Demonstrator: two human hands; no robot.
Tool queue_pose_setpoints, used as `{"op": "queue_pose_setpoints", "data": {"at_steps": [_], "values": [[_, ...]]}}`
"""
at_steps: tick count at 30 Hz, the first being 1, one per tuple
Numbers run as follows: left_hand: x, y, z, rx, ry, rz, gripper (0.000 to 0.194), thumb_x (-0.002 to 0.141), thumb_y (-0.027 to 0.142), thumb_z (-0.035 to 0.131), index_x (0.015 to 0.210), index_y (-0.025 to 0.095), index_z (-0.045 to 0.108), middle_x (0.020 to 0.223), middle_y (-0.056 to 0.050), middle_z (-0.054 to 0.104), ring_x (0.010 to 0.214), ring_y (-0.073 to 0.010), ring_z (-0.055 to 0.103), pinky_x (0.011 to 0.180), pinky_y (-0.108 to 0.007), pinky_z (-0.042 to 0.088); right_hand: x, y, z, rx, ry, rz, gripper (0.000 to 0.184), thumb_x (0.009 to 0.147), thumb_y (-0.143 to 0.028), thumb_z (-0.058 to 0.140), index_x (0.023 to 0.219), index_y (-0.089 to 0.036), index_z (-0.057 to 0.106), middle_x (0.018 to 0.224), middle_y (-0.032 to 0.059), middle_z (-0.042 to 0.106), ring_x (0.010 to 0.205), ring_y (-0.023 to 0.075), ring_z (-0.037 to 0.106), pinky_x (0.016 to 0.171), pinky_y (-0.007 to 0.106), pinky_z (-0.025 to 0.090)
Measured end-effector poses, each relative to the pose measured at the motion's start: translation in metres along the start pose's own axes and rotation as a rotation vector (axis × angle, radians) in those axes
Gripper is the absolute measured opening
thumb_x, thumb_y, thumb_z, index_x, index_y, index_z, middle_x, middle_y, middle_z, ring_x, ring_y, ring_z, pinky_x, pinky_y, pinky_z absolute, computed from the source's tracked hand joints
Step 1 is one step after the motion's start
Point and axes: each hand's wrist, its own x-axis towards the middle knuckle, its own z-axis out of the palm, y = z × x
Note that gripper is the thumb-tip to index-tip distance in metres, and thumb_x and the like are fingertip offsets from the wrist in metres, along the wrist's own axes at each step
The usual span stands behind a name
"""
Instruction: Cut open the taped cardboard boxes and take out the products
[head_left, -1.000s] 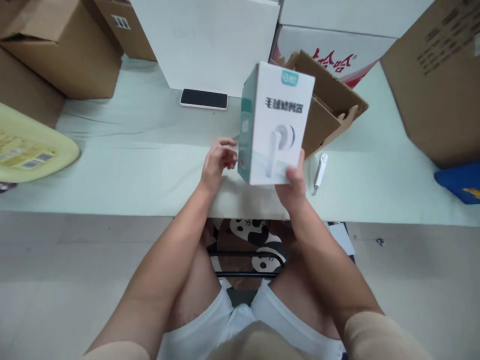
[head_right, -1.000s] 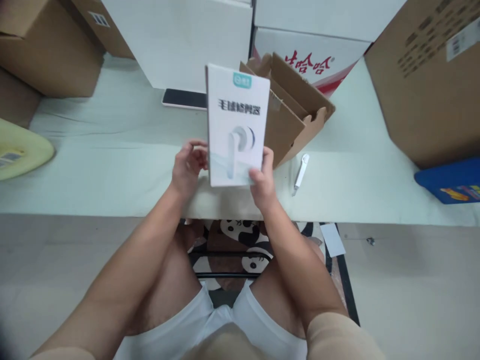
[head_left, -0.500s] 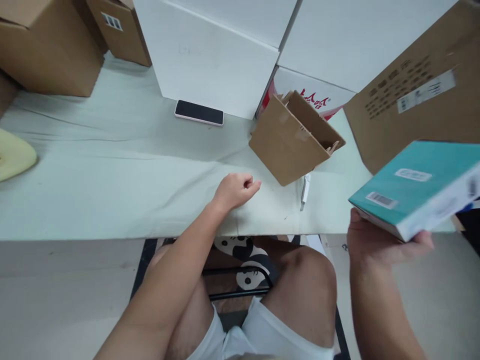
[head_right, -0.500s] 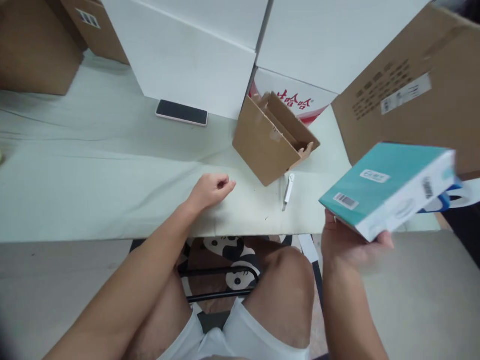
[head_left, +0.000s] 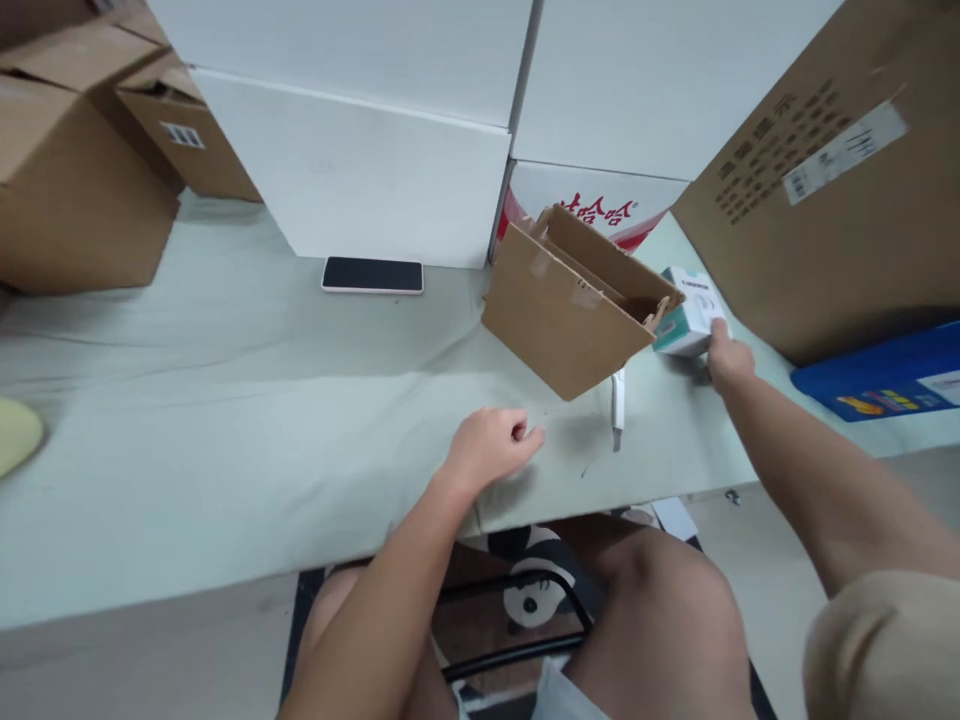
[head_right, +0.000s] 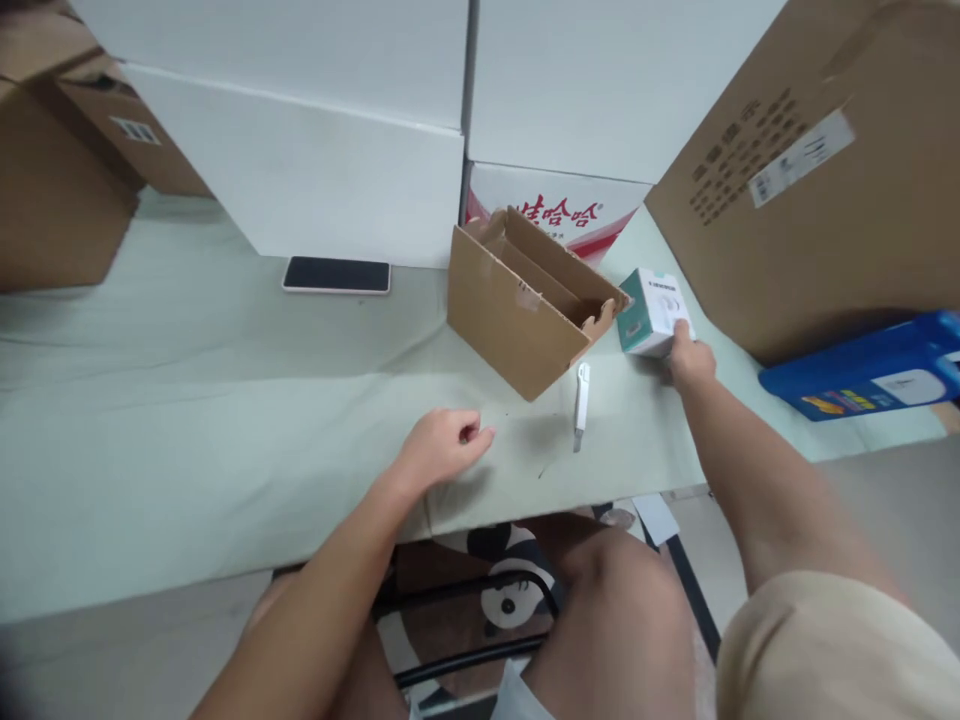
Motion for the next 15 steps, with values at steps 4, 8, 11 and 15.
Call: {"op": "queue_pose_setpoints", "data": {"at_steps": [4, 8, 11, 15], "values": [[0.002, -0.005, -0.002, 0.025, -0.051, -0.006, 0.038, 0.086, 0.044, 0.049, 0.059, 0.02, 0.036, 0.055, 0.002, 0.043, 0.056, -0.0135, 0.031, 0.06, -0.032, 0.021, 0.018, -0.034, 0.016, 0.305, 0.003, 0.126, 0.044, 0.104, -0.054, 0.038, 0.11, -0.015, 0.058, 0.092, 0.0077, 0.064, 0.076, 0.014, 0.066, 0.069, 0.028, 0.054], [0.004, -0.007, -0.004, 0.024, -0.095, -0.015, 0.039, 0.085, 0.046, 0.048, 0.059, 0.02, 0.036, 0.056, 0.001, 0.043, 0.057, -0.014, 0.031, 0.06, -0.032, 0.02, 0.016, -0.057, 0.034, 0.427, 0.038, 0.03, 0.025, 0.105, -0.04, 0.022, 0.101, -0.024, 0.042, 0.08, 0.0033, 0.057, 0.065, 0.0131, 0.061, 0.066, 0.026, 0.047], [0.006, -0.007, -0.006, 0.023, -0.112, -0.016, 0.039, 0.085, 0.046, 0.047, 0.059, 0.021, 0.035, 0.056, 0.002, 0.042, 0.057, -0.014, 0.031, 0.06, -0.032, 0.02, 0.008, -0.057, 0.041, 0.381, 0.117, -0.056, 0.009, 0.101, -0.033, 0.039, 0.101, -0.027, 0.032, 0.084, 0.0013, 0.056, 0.068, 0.0127, 0.058, 0.069, 0.025, 0.043], [0.005, -0.007, -0.009, 0.027, -0.139, -0.017, 0.039, 0.085, 0.046, 0.047, 0.059, 0.021, 0.034, 0.055, 0.002, 0.04, 0.057, -0.0138, 0.029, 0.061, -0.032, 0.02, 0.002, -0.049, 0.042, 0.253, 0.116, -0.145, 0.014, 0.095, -0.03, 0.047, 0.091, -0.027, 0.034, 0.081, 0.0003, 0.052, 0.074, 0.0141, 0.052, 0.072, 0.026, 0.037]]}}
